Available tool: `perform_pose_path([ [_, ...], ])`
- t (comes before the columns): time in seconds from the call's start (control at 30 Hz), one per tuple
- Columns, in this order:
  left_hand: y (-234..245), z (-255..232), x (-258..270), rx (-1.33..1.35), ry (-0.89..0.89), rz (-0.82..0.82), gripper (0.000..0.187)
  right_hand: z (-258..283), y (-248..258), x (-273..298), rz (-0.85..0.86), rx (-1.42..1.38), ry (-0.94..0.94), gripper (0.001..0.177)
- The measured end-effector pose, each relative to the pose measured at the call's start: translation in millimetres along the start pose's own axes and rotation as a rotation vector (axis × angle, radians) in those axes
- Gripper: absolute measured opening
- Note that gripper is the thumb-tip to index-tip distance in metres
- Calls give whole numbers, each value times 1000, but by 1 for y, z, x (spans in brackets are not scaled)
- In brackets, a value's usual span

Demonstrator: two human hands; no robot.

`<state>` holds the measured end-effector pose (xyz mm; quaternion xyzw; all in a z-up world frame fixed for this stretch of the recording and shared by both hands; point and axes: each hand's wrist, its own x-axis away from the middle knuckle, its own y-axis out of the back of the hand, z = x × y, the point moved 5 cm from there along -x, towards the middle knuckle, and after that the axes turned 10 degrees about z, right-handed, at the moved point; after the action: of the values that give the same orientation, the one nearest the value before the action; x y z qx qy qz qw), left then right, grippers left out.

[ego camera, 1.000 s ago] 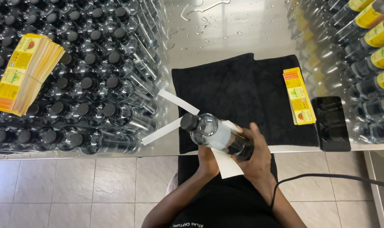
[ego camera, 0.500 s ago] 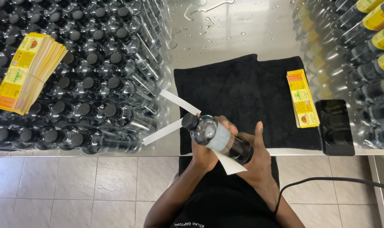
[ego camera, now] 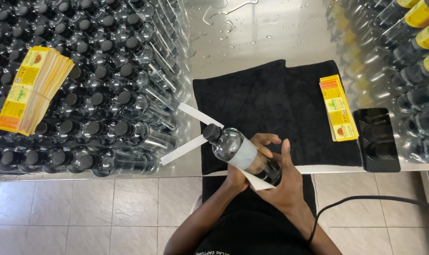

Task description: The person repeatedly picks up a clear plastic bottle, peels a yellow label from a stack, and wraps it around the bottle by hand. After applying the label, the person places the bottle into a nearby container and repeats the process with additional bottles.

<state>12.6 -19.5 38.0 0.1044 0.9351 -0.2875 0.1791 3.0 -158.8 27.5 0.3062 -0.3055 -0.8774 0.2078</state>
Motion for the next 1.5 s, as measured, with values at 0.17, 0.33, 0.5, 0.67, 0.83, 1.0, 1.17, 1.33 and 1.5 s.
perform_pose_path([
  [0.17,7,-8,4,254,25,-97,50,2,7,-6,-59,44,16,128],
  [0.33,12,-14,13,369,82,-222,66,12,9,-12,-159,177,-44,116],
  [0.5,12,-6,14,174,52,-243,83,6,3,-13,-2,-135,-379,119],
  [0.67,21,-6,10,141,164,-288,89,11,2,-18,215,-336,-520,109],
  [0.83,22,-4,7,84,157,-254,76,11,-5,-13,221,-279,-450,102],
  [1.0,18,1,5,65,97,-356,65,7,-8,-4,114,-148,-350,107],
  [1.17,12,-7,-3,-9,21,-417,50,7,-14,3,30,67,-209,114],
  [1.33,7,-13,-4,3,34,-284,51,18,1,-3,-112,119,-138,109],
  [1.5,3,-14,2,36,75,-150,75,11,2,-2,-64,25,-167,107],
])
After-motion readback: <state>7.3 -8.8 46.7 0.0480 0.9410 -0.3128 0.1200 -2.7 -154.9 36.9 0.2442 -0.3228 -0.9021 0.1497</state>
